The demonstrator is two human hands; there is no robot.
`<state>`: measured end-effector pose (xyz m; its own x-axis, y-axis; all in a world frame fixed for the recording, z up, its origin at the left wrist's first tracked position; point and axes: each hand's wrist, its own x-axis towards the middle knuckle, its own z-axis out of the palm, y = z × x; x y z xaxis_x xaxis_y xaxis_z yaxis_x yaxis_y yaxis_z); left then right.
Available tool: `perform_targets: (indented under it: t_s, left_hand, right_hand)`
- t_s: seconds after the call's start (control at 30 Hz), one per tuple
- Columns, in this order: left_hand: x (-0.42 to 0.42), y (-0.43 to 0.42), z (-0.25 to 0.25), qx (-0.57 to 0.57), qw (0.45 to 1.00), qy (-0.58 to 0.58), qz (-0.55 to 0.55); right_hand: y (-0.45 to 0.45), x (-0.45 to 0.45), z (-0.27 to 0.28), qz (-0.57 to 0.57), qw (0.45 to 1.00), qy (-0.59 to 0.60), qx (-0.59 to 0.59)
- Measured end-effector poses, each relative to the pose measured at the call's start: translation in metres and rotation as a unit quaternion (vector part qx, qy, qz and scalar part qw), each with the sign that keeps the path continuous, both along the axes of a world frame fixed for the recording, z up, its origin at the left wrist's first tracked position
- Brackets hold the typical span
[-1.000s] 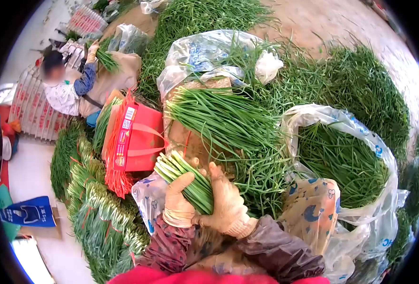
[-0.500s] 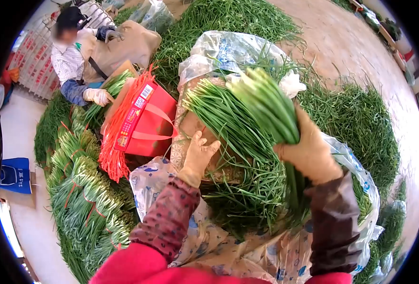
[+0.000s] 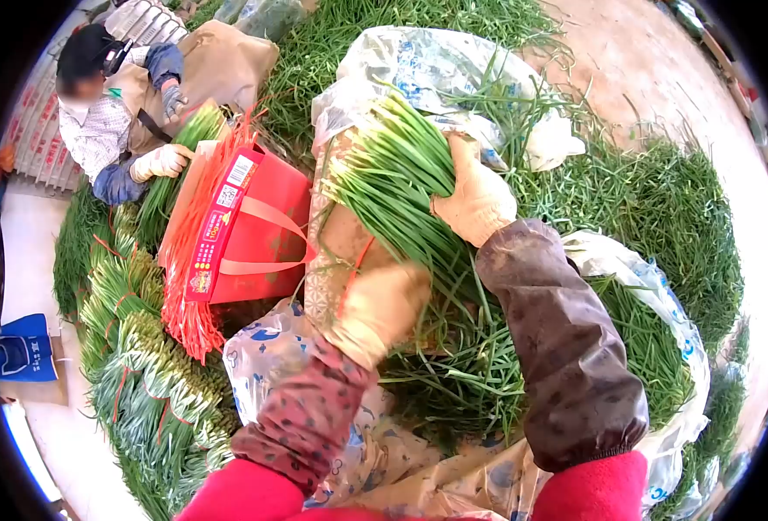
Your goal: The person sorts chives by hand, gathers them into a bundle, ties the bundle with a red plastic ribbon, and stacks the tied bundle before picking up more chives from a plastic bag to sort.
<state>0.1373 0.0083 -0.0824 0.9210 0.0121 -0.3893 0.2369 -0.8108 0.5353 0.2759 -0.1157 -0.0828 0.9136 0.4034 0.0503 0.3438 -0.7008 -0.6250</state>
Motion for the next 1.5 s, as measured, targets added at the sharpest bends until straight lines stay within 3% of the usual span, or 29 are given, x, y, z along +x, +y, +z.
perform_targets:
  t_s: [0.03, 0.1, 0.23, 0.37, 0.5, 0.53, 0.63, 0.7, 0.73, 0.83, 0.93, 1.03, 1.1, 1.17, 1.23, 1.3, 1.37, 1.43, 1.5]
  left_hand:
    - [0.015, 0.014, 0.004, 0.039, 0.996, -0.058, 0.056]
    - [0.047, 0.042, -0.012, -0.014, 0.977, -0.162, 0.138]
    - [0.107, 0.069, -0.035, 0.119, 0.98, -0.132, 0.085]
    - [0.132, 0.074, -0.048, 0.178, 0.979, -0.075, 0.056]
    - [0.135, 0.076, -0.046, 0.175, 0.981, -0.065, 0.059]
    - [0.134, 0.079, -0.05, 0.176, 0.981, -0.062, 0.058]
    - [0.129, 0.095, -0.067, 0.155, 0.974, -0.153, 0.057]
    - [0.129, 0.111, -0.075, -0.166, 0.968, -0.098, 0.163]
    - [0.125, 0.114, -0.063, -0.241, 0.943, -0.085, 0.212]
    - [0.131, 0.15, -0.076, -0.558, 0.74, -0.173, 0.334]
    - [0.133, 0.189, -0.055, -0.643, 0.669, -0.218, 0.303]
    - [0.127, 0.211, -0.021, -0.605, 0.695, -0.234, 0.31]
    - [0.109, 0.201, -0.003, -0.505, 0.753, -0.195, 0.373]
    - [0.078, 0.189, 0.006, -0.41, 0.842, -0.093, 0.339]
    - [0.052, 0.173, 0.019, -0.262, 0.928, 0.1, 0.245]
    - [0.023, 0.161, -0.019, -0.056, 0.987, 0.145, 0.03]
    - [-0.003, 0.128, -0.033, 0.04, 0.977, 0.147, -0.15]
    - [-0.019, 0.094, -0.026, 0.099, 0.956, 0.124, -0.247]
    - [-0.006, 0.069, -0.014, 0.107, 0.96, 0.14, -0.217]
  right_hand:
    - [0.002, 0.0, -0.008, -0.016, 0.999, 0.023, 0.024]
    - [0.006, 0.0, -0.024, -0.03, 0.997, 0.049, 0.049]
    - [0.006, 0.001, -0.04, -0.035, 0.993, 0.035, 0.108]
    - [0.006, 0.003, -0.044, -0.024, 0.99, 0.068, 0.124]
    - [0.01, 0.004, -0.066, -0.029, 0.989, 0.047, 0.141]
    - [0.011, 0.006, -0.067, -0.027, 0.985, 0.1, 0.135]
    - [0.016, 0.004, -0.066, -0.041, 0.987, 0.121, 0.099]
    - [0.017, 0.008, -0.074, -0.036, 0.986, 0.125, 0.104]
    - [0.017, 0.009, -0.075, -0.032, 0.985, 0.133, 0.102]
    - [0.023, 0.009, -0.075, -0.032, 0.986, 0.143, 0.076]
    - [0.028, 0.0, -0.065, -0.013, 0.992, 0.127, 0.004]
    - [0.03, 0.001, -0.058, -0.007, 0.99, 0.139, -0.009]
    - [0.029, 0.001, -0.05, -0.011, 0.989, 0.146, -0.01]
    - [0.028, 0.004, -0.05, 0.01, 0.992, 0.128, -0.012]
    - [0.027, 0.004, -0.028, 0.022, 0.993, 0.109, -0.031]
    - [0.029, 0.002, -0.003, 0.046, 0.995, 0.081, -0.047]
    - [0.038, 0.001, 0.002, 0.05, 0.996, 0.063, -0.047]
    - [0.052, -0.001, 0.0, 0.05, 0.992, 0.043, -0.106]
    - [0.059, -0.005, -0.039, 0.08, 0.986, -0.068, -0.131]
